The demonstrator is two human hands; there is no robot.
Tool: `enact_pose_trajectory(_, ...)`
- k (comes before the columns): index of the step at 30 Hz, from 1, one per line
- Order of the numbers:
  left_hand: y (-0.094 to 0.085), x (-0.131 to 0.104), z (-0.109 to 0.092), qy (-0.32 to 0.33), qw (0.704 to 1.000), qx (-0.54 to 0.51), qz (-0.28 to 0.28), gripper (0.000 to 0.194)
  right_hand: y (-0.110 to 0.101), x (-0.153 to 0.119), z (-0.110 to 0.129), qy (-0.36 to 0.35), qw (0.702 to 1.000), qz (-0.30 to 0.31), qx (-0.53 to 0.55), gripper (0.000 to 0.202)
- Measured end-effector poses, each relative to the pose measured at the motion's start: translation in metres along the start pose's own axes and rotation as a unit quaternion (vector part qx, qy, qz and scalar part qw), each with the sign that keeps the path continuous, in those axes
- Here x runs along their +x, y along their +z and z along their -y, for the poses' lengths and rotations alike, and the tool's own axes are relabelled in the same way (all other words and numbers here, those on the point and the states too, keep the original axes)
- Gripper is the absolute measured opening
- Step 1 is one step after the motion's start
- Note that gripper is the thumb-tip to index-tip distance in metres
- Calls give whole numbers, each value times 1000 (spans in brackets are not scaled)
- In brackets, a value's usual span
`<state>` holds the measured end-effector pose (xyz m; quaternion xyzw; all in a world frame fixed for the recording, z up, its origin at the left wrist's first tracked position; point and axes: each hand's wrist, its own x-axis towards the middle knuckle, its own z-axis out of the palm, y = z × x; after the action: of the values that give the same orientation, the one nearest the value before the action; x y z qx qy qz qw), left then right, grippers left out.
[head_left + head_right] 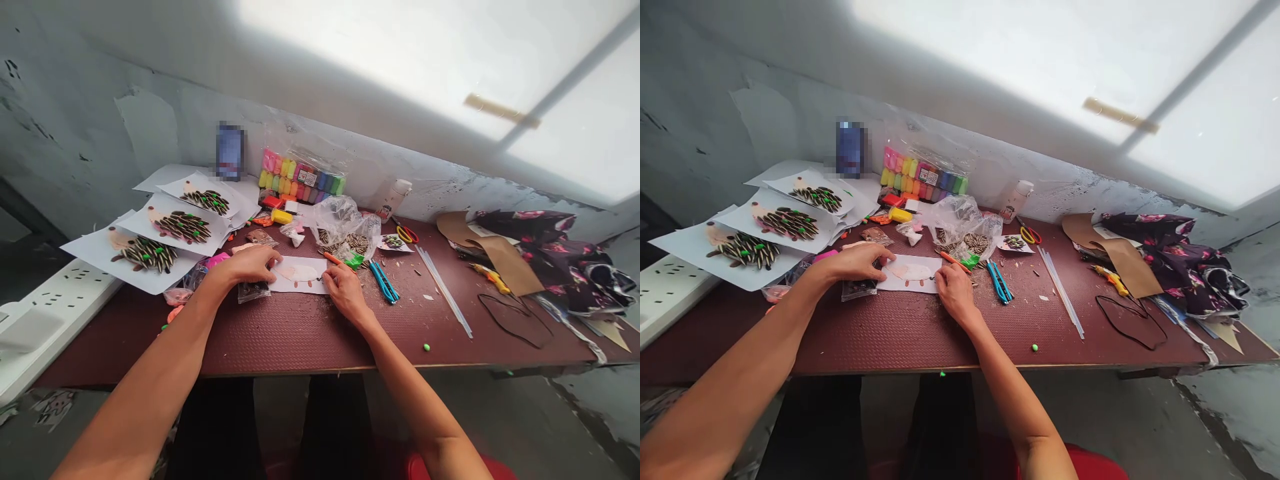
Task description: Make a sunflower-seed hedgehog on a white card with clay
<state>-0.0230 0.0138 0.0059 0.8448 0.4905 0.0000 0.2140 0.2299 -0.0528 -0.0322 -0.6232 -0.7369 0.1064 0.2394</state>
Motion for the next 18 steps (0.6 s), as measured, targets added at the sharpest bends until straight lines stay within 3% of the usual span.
enact_pose_trajectory(10, 3, 3, 5, 12, 999, -29, -7, 24, 6, 0, 1, -2, 998, -1, -67, 17)
enact_pose_trajectory(18, 5, 7, 8, 10, 1000, -17, -2, 28, 5, 3, 8, 2, 997, 28, -66, 15)
